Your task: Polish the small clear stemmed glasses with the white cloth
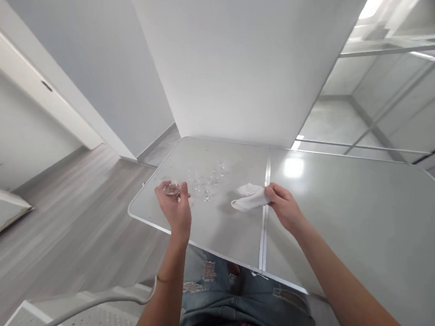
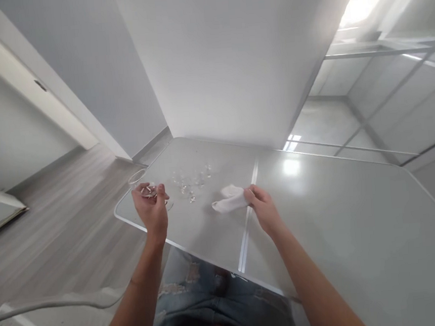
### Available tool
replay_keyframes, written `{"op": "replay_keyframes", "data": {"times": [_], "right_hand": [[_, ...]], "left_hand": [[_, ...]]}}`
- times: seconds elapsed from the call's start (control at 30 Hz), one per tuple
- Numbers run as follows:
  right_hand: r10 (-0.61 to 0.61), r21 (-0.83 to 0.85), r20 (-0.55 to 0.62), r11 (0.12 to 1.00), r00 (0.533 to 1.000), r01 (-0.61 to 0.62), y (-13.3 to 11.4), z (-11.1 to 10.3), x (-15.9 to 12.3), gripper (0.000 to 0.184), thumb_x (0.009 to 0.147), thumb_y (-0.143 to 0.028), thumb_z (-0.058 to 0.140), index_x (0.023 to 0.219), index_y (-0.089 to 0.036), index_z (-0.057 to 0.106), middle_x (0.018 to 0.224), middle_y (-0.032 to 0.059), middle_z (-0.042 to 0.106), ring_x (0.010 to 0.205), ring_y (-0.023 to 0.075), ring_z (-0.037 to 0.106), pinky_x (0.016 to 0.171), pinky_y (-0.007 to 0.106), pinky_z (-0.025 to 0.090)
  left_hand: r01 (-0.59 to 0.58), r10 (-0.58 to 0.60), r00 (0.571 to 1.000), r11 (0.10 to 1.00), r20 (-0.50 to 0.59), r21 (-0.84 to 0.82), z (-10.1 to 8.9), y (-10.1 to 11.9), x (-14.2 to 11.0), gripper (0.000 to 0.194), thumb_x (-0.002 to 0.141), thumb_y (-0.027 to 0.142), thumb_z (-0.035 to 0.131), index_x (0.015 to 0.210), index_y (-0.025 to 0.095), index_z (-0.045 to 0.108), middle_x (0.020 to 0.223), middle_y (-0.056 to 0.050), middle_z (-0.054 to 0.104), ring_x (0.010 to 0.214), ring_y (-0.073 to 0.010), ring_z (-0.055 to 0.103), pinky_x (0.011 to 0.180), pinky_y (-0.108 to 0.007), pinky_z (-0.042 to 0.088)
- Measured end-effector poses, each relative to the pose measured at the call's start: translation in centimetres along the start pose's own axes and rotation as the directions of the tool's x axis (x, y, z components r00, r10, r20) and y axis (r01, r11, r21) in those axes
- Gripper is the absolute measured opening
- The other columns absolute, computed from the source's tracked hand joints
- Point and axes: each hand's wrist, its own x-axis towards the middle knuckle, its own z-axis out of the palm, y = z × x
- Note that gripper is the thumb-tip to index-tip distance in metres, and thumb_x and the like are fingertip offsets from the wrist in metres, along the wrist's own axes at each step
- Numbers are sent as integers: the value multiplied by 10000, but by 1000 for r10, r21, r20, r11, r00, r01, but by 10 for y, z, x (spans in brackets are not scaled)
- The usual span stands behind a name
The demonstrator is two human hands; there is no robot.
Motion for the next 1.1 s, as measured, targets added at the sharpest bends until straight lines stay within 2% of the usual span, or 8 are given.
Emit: {"op": "replay_keyframes", "data": {"times": [0.13, 0.33, 0.4, 0.47, 0.6, 0.83, 0.97, 1.1], "right_hand": [[-339, -198, 57, 918, 939, 343, -15, -13, 2, 339, 876, -485, 689, 696, -213, 599, 1197, 87, 579, 1076, 253, 547, 855, 382, 485], [-492, -137, 184, 845, 851, 517, -23, -37, 4, 201, 915, -373, 677, 782, -231, 627, 938, 72, 636, 853, 213, 587, 753, 375, 475], [-482, -79, 144, 865, 864, 496, -20, -42, 6, 194, 913, -374, 683, 803, -228, 617, 865, 44, 593, 771, 179, 546, 676, 329, 438], [-465, -64, 97, 879, 880, 472, -15, -46, 9, 232, 904, -414, 692, 799, -223, 612, 859, 32, 542, 760, 164, 509, 644, 304, 410], [-385, -106, 11, 917, 923, 384, -3, -54, 11, 300, 884, -471, 702, 772, -206, 617, 862, 23, 488, 753, 149, 467, 595, 275, 368], [-244, -70, -228, 970, 943, 234, 9, -69, 16, 399, 857, -591, 672, 785, -221, 542, 667, -36, 479, 611, 125, 420, 563, 254, 354], [-79, 27, -507, 994, 858, 108, 19, -90, 27, 482, 846, -714, 571, 844, -245, 460, 676, -41, 470, 585, 132, 437, 534, 244, 374], [-236, -183, -633, 971, 737, 154, 22, -104, 28, 439, 900, -684, 497, 875, -255, 409, 700, -41, 437, 612, 142, 425, 559, 247, 370]], "left_hand": [[261, -208, 887, 963, 411, -75, 30, 23, -33, 410, 799, 484, 759, 1047, 206, 587, 683, 54, 576, 436, -50, 442, 405, -172, 351], [406, -213, 430, 914, 877, 23, 98, 31, -79, 494, 655, 473, 861, 997, 154, 700, 965, -70, 715, 472, -47, 474, 376, -189, 373], [457, -216, 357, 889, 909, 32, 111, 30, -86, 469, 657, 475, 859, 948, 145, 698, 813, -30, 684, 457, -48, 451, 376, -188, 363], [489, -212, 363, 873, 907, 9, 117, 29, -90, 425, 674, 477, 847, 874, 145, 673, 682, 15, 612, 436, -45, 423, 377, -185, 340], [457, -222, 480, 889, 849, -26, 121, 26, -87, 385, 717, 470, 817, 821, 155, 621, 621, 44, 552, 412, -39, 403, 386, -184, 323], [61, -45, 619, 998, 784, 8, 152, 7, -76, 395, 778, 518, 761, 934, 180, 629, 824, -4, 618, 513, -69, 494, 462, -204, 405], [-77, 54, 476, 997, 878, -20, 187, -19, -72, 491, 879, 547, 652, 1211, 191, 582, 989, -52, 629, 607, -98, 529, 579, -242, 460], [-426, 193, 372, 905, 908, -17, 209, -42, -75, 504, 888, 510, 662, 1292, 217, 586, 1121, -96, 631, 696, -149, 603, 635, -273, 453]]}}
